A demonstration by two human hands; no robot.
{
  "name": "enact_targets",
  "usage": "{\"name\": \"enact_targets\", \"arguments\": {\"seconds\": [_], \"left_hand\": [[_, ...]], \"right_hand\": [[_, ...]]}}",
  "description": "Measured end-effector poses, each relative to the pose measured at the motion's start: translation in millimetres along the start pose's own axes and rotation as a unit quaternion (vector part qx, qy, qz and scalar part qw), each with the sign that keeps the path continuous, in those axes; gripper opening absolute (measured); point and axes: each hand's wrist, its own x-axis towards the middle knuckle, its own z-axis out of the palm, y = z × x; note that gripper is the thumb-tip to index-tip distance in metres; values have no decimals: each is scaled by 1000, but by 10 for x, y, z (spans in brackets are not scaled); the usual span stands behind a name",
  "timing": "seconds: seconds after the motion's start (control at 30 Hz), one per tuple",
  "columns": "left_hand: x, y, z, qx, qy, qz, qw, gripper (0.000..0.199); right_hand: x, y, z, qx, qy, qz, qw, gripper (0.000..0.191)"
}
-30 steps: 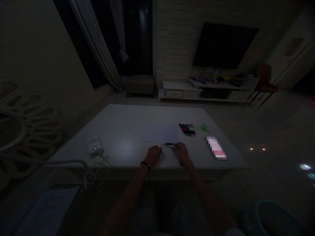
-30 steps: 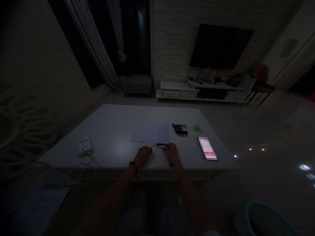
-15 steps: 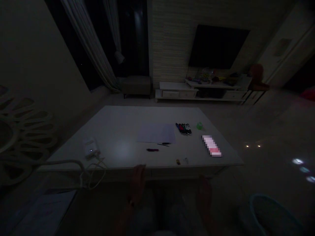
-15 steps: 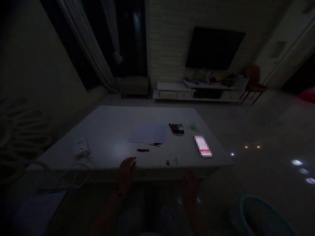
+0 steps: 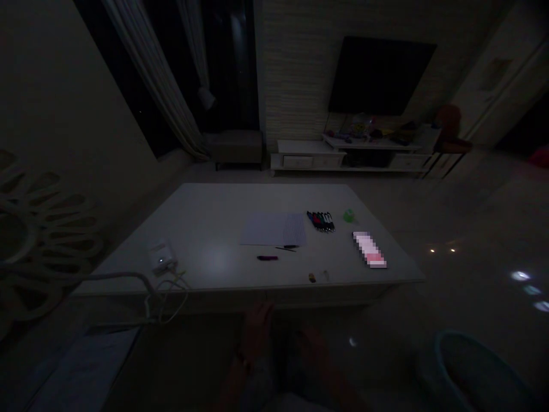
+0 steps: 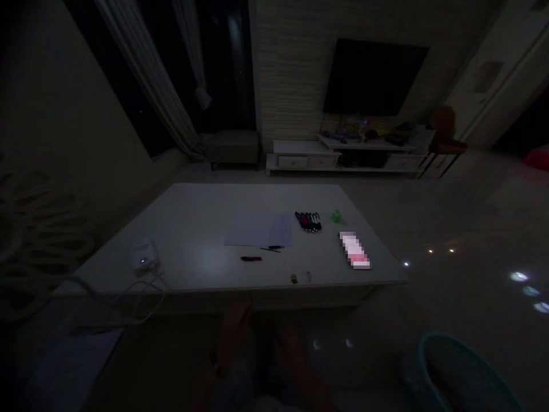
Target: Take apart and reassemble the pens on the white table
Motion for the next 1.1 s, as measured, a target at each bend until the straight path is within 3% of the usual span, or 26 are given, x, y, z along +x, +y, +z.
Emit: {"name": "enact_targets", "arguments": {"seconds": [0.1,0.2,0.3,0.43,0.67,0.93,1.1], "left_hand": [[767,109,-380,10,97,38,994,32],[1291,111,-497,28,98,41,994,36],[1515,51,-432,33,73,48,996,27],[1533,-7,-333,27,72,88,993,13],[1501,-21,-299,-23,107,86,990,23],[1502,-21,-302,24,90,84,992,21],[1497,-15,-325,33,72,92,993,23]], "right_hand": [[617,-357,-308,1,61,-77,995,24],[1281,-558,-507,-37,140,-92,985,21],[1840,-628,-549,-75,168,-70,980,15],[2243,-670,-471,-138,126,-16,982,15],[2331,-724,-436,-225,65,-10,972,16],[2131,-754,-584,-143,39,-93,985,15],[2109,-892,-698,-170,29,-131,976,10]]}}
